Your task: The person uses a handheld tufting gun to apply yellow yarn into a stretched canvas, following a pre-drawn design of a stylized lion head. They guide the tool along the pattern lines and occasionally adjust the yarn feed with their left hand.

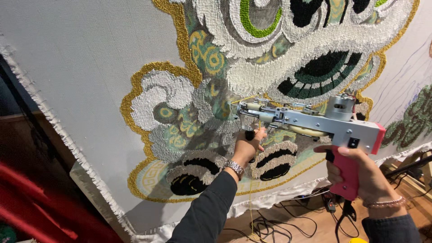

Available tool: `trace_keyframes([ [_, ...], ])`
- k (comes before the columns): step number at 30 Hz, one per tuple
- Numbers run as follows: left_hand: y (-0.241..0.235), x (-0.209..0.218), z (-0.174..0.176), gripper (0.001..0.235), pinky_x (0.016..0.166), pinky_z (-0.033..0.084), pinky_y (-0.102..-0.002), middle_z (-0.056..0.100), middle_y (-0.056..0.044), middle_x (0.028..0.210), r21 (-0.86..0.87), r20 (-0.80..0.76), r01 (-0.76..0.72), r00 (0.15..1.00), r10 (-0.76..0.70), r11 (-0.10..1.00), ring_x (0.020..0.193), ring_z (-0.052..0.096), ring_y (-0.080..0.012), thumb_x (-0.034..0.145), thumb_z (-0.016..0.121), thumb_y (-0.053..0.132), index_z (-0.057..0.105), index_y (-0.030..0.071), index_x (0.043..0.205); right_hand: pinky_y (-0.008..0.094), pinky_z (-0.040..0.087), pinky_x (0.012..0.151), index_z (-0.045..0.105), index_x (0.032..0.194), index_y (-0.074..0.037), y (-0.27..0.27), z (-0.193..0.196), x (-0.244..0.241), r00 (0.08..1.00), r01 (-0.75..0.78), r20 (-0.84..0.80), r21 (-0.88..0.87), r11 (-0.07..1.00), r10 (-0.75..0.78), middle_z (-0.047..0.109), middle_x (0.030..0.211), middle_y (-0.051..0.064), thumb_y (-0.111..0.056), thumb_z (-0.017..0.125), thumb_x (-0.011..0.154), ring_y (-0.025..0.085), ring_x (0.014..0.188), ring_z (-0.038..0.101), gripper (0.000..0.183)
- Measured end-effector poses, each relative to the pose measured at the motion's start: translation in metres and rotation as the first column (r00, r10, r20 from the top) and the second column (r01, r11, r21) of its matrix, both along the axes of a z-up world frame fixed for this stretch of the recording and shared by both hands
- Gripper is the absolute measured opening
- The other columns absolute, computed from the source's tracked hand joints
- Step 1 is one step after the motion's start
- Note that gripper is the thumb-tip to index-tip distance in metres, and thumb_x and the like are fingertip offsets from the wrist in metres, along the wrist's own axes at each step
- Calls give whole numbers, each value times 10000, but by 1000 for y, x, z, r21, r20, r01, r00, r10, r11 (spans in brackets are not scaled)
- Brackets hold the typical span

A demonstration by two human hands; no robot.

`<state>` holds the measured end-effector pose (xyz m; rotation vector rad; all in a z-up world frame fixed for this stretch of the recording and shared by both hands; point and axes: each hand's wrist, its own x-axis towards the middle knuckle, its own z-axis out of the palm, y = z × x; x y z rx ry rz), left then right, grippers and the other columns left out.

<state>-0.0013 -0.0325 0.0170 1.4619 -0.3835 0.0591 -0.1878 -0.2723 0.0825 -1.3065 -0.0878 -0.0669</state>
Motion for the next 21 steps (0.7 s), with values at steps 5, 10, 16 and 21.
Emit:
trace_keyframes([
  [5,-3,-8,-1,328,540,522,-280,783,-94,870,66,63,-21,998,16,998,545,670,-116,943,701,286,800,7,1084,302,399,473,595,1299,119,-12,-8,-9,1000,-11,25,38,999,10,467,599,29,-391,590,862,128,479,455,672],
  [10,0,-10,1,326,549,540,-285,734,-136,854,48,57,4,998,-7,999,573,644,-131,977,726,284,775,-15,1096,296,402,466,597,1292,118,-11,-10,-8,999,-33,24,68,997,31,468,596,22,-407,601,860,121,474,458,680],
  [16,6,-12,-2,310,546,537,-265,783,-105,1014,22,-79,43,996,-41,999,725,660,-121,985,643,285,771,57,1153,290,398,456,604,1274,118,0,-8,-5,1000,-14,-24,50,999,15,476,602,23,-405,592,861,116,474,455,666],
  [21,9,-6,-10,242,569,588,-305,759,-93,1184,-8,-52,63,997,-63,998,819,714,-109,974,651,223,767,16,1019,285,393,455,604,1261,122,6,-8,-4,999,-4,-37,59,998,6,478,601,27,-407,586,866,116,470,449,660],
])
